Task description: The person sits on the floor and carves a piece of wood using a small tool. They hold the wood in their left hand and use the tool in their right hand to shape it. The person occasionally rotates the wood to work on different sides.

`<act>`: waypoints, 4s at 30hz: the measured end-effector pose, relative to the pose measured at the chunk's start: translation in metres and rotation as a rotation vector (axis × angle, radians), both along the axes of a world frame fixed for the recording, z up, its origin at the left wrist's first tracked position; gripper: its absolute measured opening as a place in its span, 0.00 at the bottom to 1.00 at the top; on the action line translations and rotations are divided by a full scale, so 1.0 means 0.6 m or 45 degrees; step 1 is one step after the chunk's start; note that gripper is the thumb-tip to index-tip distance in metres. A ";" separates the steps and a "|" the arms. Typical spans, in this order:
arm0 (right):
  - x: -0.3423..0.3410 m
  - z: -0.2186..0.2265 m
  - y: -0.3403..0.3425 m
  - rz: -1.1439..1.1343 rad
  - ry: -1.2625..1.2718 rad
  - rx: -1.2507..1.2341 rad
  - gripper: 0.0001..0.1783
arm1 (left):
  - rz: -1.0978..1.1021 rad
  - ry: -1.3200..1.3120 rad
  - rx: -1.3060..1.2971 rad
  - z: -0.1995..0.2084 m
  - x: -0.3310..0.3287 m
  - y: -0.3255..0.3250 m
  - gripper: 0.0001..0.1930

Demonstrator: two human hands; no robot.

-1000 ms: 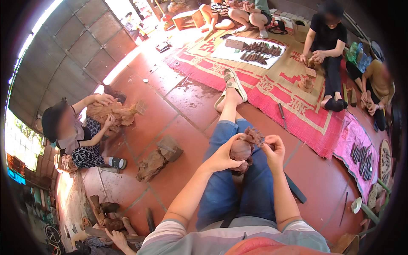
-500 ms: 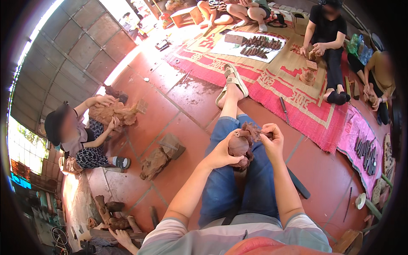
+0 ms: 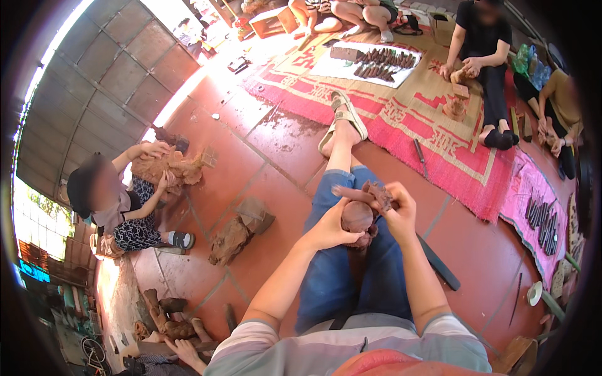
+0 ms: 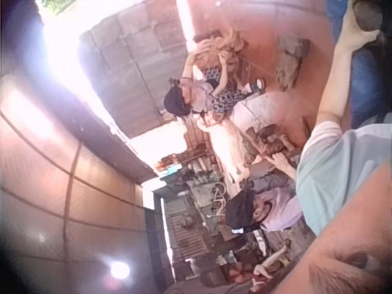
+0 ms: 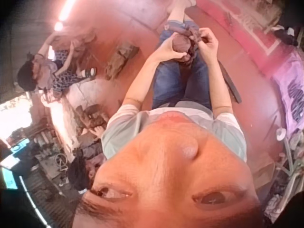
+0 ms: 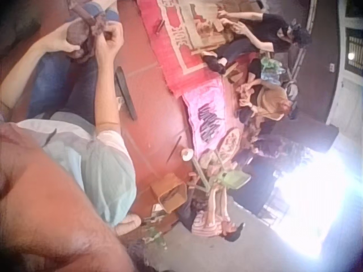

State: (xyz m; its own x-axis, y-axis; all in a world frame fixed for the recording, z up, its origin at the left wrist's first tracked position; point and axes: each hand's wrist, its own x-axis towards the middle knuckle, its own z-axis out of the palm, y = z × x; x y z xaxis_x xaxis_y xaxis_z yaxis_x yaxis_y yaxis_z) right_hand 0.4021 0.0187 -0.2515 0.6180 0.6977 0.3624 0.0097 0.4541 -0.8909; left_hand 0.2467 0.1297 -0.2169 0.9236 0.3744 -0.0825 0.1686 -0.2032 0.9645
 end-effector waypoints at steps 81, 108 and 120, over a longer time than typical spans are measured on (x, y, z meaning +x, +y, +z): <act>-0.001 0.010 -0.002 0.117 0.161 -0.014 0.07 | -0.011 -0.059 -0.071 0.006 -0.002 -0.005 0.41; 0.029 -0.040 -0.013 -0.243 -0.132 0.147 0.09 | -0.020 -0.089 0.008 0.009 -0.002 0.006 0.45; 0.007 -0.008 -0.020 -0.364 -0.276 -0.005 0.08 | -0.020 -0.223 -0.069 -0.006 0.004 0.005 0.39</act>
